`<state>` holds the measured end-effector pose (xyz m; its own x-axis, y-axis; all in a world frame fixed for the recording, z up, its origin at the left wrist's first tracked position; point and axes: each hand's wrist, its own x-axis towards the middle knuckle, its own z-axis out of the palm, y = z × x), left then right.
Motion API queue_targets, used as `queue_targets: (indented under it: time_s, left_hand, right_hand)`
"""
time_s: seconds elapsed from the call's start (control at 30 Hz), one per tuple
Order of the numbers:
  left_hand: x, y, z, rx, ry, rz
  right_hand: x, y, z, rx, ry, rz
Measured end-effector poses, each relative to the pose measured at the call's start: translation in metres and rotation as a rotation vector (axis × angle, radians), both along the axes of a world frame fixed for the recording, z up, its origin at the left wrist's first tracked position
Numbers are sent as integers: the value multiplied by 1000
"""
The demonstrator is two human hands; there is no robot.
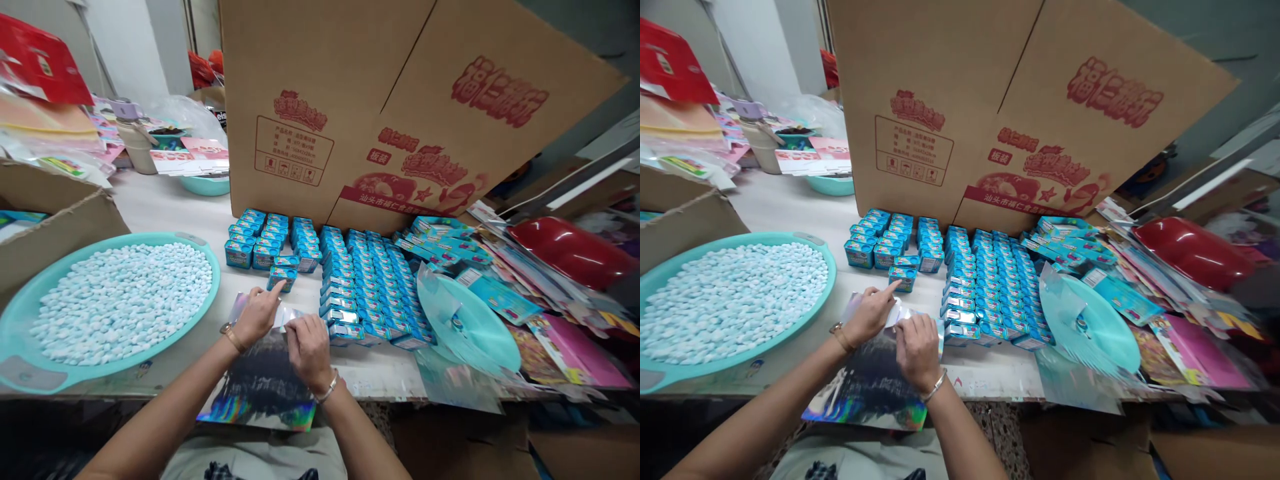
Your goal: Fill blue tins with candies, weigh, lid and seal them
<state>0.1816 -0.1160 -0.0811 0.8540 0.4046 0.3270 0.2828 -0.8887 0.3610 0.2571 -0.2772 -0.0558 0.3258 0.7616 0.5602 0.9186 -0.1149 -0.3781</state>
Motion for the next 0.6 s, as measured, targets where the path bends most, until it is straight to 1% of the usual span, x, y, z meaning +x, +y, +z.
queue_targets:
  time_s: [0.03, 0.1, 0.2, 0.27, 0.3, 0.33, 0.37, 0.4, 0.43, 0.47, 0.5, 0.53, 0.57, 0.6]
  left_hand:
    - [1, 6, -5, 22, 6, 5]
    - [2, 18, -17, 62, 25, 17]
    - [1, 31, -33, 85, 28, 53]
    - [0, 33, -36, 52, -55, 99]
    - [0, 30, -34, 7, -135, 128]
    - [1, 26, -29, -69, -235, 160]
    - [3, 19, -22, -183, -334, 185]
    - [7, 10, -13, -337, -421, 194]
    - [13, 0, -2, -527, -474, 177]
    - [20, -10, 9, -729, -474, 113]
    - [29, -20, 19, -905, -447, 18]
    - [39, -30, 27, -1027, -403, -68]
    - [50, -38, 33, -1097, -350, -122]
    - [61, -45, 37, -1130, -304, -143]
  right_hand:
    - [-2, -6, 12, 16, 77, 10]
    - [2, -18, 39, 43, 296, 8]
    - [25, -28, 74, 27, 686, -13]
    - [49, -29, 86, 5, 891, -5]
    - [62, -27, 89, 2, 966, 2]
    - [74, -26, 90, 6, 1022, 5]
    - [85, -23, 89, 9, 1065, 5]
    - [94, -20, 87, 10, 1097, 3]
    - [103, -17, 85, 9, 1120, -2]
    - [110, -15, 82, 6, 1138, -6]
    - [116, -12, 79, 3, 1150, -12]
    - [121, -10, 77, -1, 1156, -17]
    - [126, -8, 74, -4, 1154, -21]
    - [130, -6, 72, -7, 1147, -29]
